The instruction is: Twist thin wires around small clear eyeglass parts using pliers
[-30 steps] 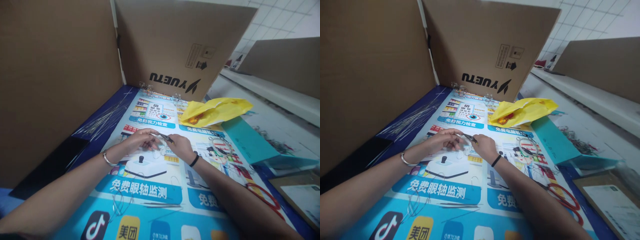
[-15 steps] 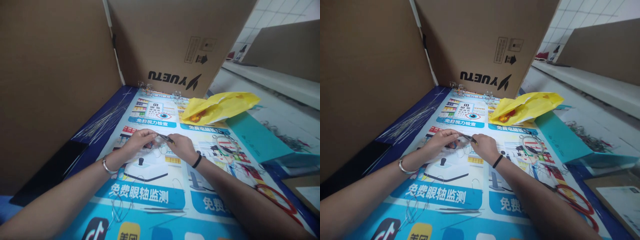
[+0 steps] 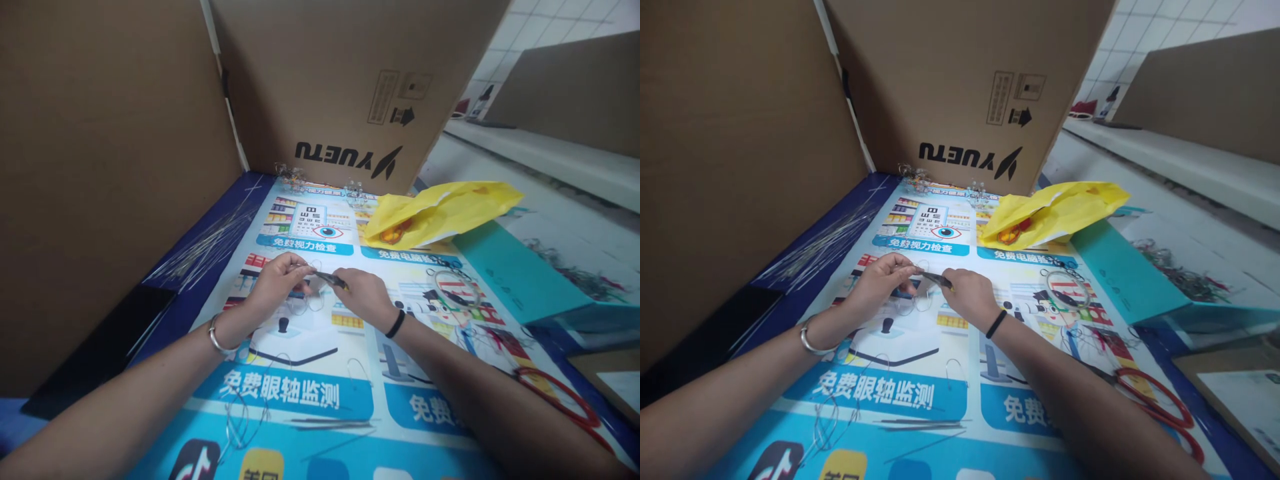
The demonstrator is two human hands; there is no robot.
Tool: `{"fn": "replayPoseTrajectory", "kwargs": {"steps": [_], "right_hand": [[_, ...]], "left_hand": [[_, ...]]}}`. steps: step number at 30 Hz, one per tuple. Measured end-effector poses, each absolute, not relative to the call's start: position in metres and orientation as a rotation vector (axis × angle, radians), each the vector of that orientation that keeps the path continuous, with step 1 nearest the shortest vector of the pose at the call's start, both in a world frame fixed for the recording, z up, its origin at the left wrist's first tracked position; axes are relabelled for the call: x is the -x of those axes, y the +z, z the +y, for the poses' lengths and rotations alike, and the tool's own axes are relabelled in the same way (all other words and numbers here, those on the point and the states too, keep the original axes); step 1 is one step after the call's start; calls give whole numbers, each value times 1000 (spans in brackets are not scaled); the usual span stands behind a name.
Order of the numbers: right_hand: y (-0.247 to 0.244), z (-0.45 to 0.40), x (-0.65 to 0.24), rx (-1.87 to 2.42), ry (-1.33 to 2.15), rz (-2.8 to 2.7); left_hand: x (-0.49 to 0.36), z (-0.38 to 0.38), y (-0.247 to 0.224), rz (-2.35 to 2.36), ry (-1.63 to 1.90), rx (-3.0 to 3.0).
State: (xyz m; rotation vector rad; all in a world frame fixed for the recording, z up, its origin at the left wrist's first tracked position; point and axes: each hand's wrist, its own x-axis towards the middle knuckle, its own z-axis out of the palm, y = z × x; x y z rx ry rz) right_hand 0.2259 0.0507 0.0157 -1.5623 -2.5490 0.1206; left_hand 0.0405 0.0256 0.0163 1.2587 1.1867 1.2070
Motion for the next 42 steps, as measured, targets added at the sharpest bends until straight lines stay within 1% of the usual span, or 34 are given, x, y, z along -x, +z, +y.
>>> {"fn": "replayPoseTrajectory", "kwargs": {"steps": [6, 12, 14, 18, 19, 26, 32, 42], "right_hand": [[9, 52, -227, 1507, 99, -2544], [7, 58, -230, 1368, 237, -2397], [15, 55, -230, 1246, 261, -2483], [36, 33, -225, 841, 214, -2912], [42, 26, -223, 808, 177, -2978], [58, -3, -218, 762, -114, -3187], [57, -11, -213, 767, -83, -3177], [49, -23, -203, 758, -188, -3109]], "left_hand": [[-37, 28, 13, 1245, 1265, -1202], [-29, 36, 13, 1274, 1374, -1038], [-28, 38, 13, 1307, 1364, -1014], [-26, 40, 9, 1287, 1337, -1117], [-26, 41, 8, 1272, 1319, -1154], [-24, 46, 3, 1289, 1235, -1231], [-25, 48, 2, 1300, 1211, -1284], [-26, 48, 0, 1305, 1198, -1352]]}}
